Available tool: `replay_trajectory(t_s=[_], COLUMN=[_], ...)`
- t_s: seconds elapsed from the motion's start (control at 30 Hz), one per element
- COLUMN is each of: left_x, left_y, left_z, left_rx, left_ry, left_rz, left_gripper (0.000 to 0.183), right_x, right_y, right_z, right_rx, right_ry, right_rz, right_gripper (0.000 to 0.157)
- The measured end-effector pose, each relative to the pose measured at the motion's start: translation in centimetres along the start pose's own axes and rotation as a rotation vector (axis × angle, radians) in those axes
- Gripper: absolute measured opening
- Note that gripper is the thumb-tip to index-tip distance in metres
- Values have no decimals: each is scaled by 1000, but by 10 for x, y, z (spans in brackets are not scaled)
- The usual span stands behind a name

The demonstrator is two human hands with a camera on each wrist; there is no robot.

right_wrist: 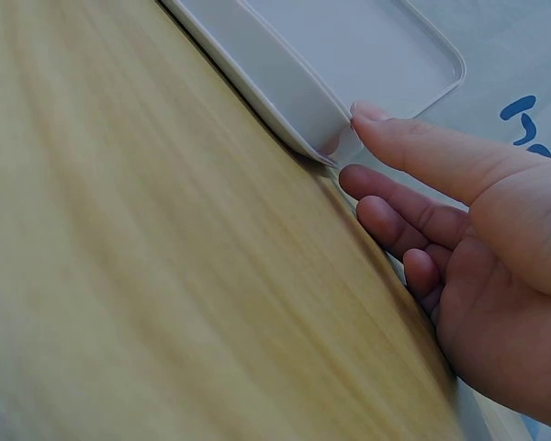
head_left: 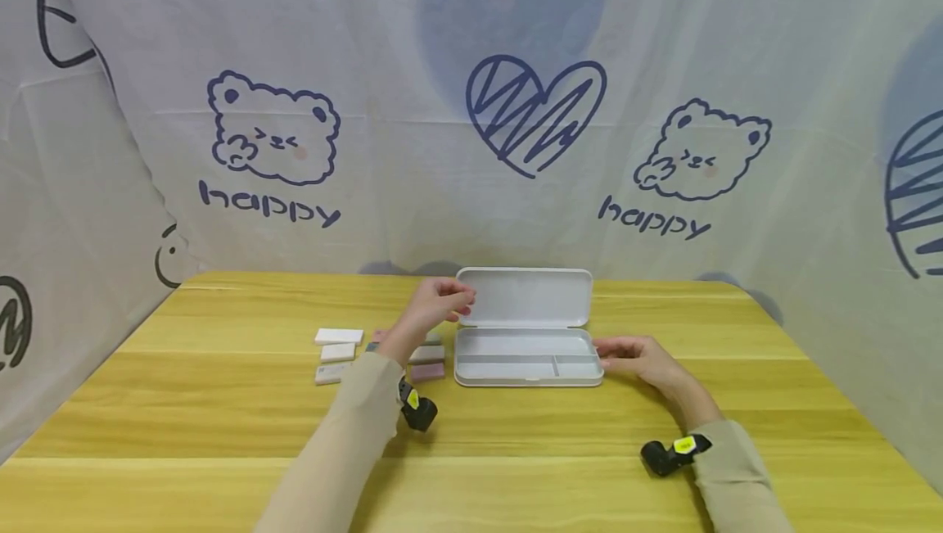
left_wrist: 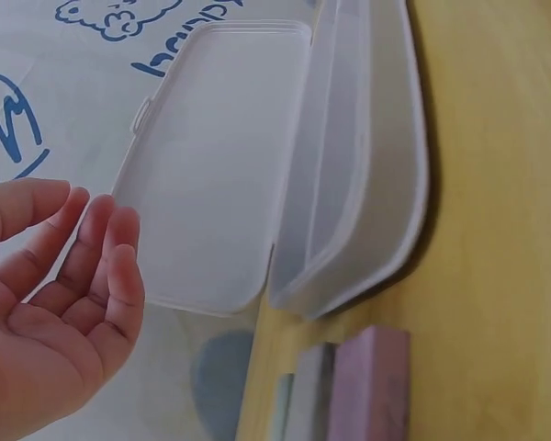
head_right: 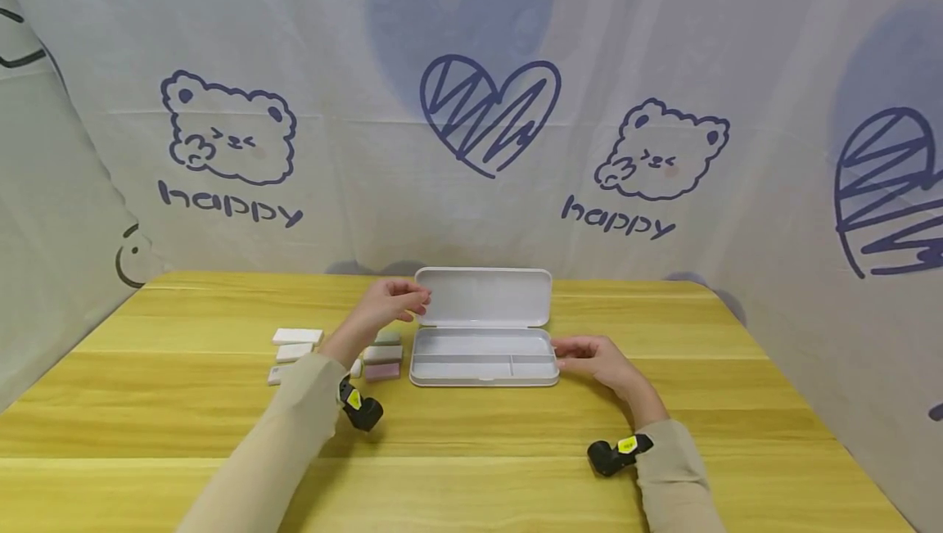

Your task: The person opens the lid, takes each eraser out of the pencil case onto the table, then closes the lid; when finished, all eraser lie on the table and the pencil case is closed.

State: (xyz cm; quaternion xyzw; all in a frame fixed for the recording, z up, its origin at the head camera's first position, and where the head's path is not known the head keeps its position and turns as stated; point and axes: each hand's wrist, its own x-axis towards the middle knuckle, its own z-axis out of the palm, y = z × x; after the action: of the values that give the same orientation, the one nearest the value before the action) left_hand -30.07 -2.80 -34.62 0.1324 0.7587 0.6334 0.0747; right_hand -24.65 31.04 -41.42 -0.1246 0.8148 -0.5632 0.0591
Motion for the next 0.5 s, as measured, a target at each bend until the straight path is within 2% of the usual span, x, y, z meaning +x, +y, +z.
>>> replay_trajectory(t_s=[0.2, 0.33, 0.43, 0.5], left_x=[8, 13, 19, 23], left_y=[2, 4, 5, 6], left_z=[0, -1, 1, 2], left_rx=[42, 122, 200, 238], left_ry=[67, 113, 131, 138], left_rz=[111, 217, 314, 353], left_gripper=[20, 17, 15, 15], right_x=[2, 3, 3, 3], right_y=[4, 6, 7, 7], right_z=[1, 1, 0, 0], right_rx=[-3, -3, -3, -5], right_ry=[-9, -7, -6, -11], right_rz=[-36, -40, -38, -36], right_gripper=[45, 46, 46, 46])
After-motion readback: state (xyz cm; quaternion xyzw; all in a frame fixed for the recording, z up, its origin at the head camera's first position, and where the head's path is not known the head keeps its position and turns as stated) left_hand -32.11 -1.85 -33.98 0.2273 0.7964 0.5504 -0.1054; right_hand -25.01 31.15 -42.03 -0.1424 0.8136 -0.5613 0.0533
